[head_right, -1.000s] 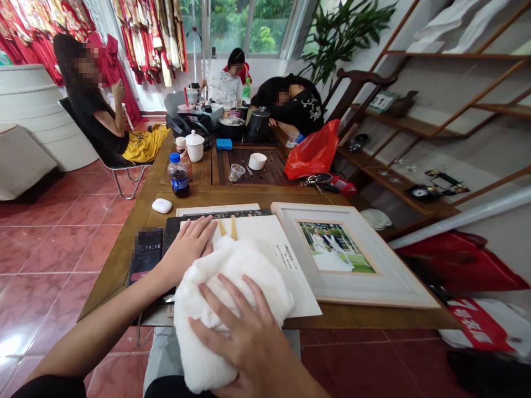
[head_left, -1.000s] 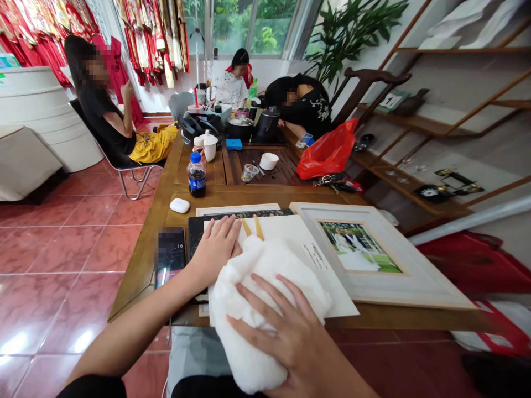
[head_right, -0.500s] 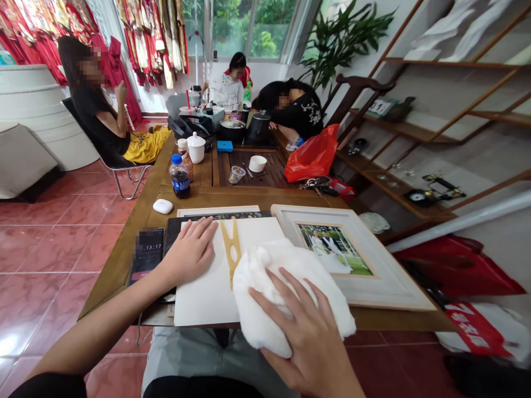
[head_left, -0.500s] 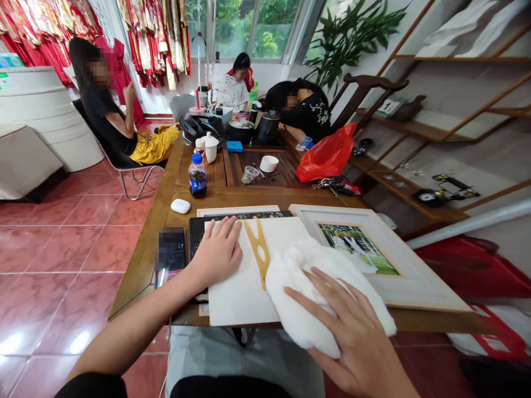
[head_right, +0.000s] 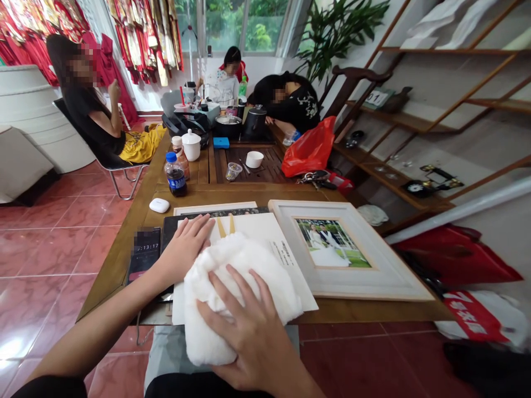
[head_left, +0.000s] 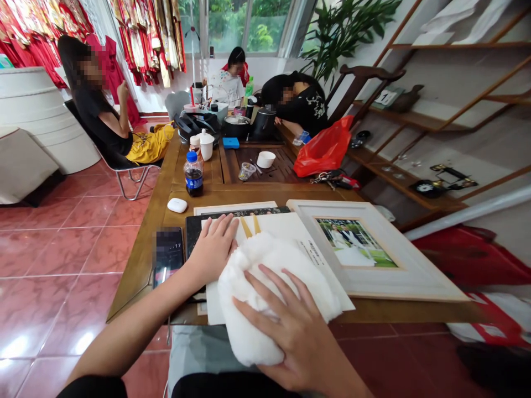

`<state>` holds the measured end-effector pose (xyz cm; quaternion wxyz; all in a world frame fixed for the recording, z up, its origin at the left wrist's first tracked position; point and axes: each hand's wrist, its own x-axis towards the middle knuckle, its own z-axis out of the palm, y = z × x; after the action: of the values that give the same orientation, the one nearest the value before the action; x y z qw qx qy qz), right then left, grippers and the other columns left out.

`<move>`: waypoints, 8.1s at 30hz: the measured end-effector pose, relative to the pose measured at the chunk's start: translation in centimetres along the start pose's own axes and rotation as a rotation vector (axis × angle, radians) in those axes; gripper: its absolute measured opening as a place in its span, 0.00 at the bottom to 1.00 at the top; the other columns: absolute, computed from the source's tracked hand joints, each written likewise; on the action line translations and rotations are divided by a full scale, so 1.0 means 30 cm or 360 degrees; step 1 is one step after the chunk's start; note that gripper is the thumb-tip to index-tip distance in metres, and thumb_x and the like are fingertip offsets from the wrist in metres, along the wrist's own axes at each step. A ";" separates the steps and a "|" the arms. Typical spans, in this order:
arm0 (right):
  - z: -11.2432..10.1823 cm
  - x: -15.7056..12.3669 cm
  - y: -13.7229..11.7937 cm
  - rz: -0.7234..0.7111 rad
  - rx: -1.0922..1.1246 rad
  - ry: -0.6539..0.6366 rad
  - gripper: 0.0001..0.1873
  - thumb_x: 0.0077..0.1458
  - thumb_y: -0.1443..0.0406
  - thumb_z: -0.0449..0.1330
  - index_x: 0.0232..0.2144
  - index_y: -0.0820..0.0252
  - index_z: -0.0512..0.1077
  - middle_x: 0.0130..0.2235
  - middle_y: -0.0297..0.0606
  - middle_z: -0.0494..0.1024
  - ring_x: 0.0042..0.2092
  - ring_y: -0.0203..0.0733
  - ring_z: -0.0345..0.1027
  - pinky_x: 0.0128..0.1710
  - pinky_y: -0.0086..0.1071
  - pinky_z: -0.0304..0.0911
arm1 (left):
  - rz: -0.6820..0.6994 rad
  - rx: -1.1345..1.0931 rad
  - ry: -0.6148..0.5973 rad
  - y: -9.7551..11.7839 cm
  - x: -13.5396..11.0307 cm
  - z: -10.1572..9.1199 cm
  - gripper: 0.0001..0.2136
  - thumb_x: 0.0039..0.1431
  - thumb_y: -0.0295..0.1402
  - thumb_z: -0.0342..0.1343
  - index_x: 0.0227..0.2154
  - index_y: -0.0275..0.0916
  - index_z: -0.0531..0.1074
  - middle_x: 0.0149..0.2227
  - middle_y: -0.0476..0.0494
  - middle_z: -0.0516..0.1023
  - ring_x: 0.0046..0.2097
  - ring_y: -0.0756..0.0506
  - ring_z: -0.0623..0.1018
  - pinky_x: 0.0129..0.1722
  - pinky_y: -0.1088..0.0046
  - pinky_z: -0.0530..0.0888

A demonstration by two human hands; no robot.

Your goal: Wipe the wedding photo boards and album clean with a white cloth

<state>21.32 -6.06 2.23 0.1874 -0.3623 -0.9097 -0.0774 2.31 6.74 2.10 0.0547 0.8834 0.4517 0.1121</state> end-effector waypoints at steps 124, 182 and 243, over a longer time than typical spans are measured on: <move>-0.023 -0.132 0.262 0.0323 -0.0150 -0.0066 0.34 0.62 0.55 0.55 0.69 0.47 0.57 0.69 0.49 0.59 0.66 0.65 0.57 0.56 0.59 0.58 | -0.0154 0.0137 -0.0054 0.027 -0.008 -0.013 0.25 0.71 0.35 0.38 0.69 0.37 0.55 0.71 0.34 0.56 0.71 0.35 0.57 0.68 0.38 0.50; -0.008 -0.067 0.363 0.0403 -0.0155 -0.0098 0.29 0.61 0.55 0.56 0.64 0.48 0.65 0.65 0.49 0.65 0.62 0.62 0.61 0.55 0.54 0.61 | -0.0265 0.0013 -0.0160 0.032 -0.008 -0.030 0.26 0.71 0.37 0.38 0.70 0.44 0.52 0.73 0.42 0.52 0.72 0.31 0.51 0.65 0.31 0.51; -0.052 -0.162 0.217 0.0193 -0.0038 -0.0119 0.38 0.53 0.57 0.59 0.66 0.46 0.62 0.68 0.49 0.59 0.65 0.65 0.55 0.57 0.58 0.54 | -0.0255 0.0070 -0.0127 0.034 -0.011 -0.028 0.26 0.70 0.36 0.38 0.70 0.42 0.53 0.71 0.38 0.56 0.70 0.31 0.56 0.66 0.38 0.55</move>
<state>29.48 -4.83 1.78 0.1534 -0.4218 -0.8914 -0.0633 2.72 5.88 3.06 0.0620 0.8492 0.5207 0.0621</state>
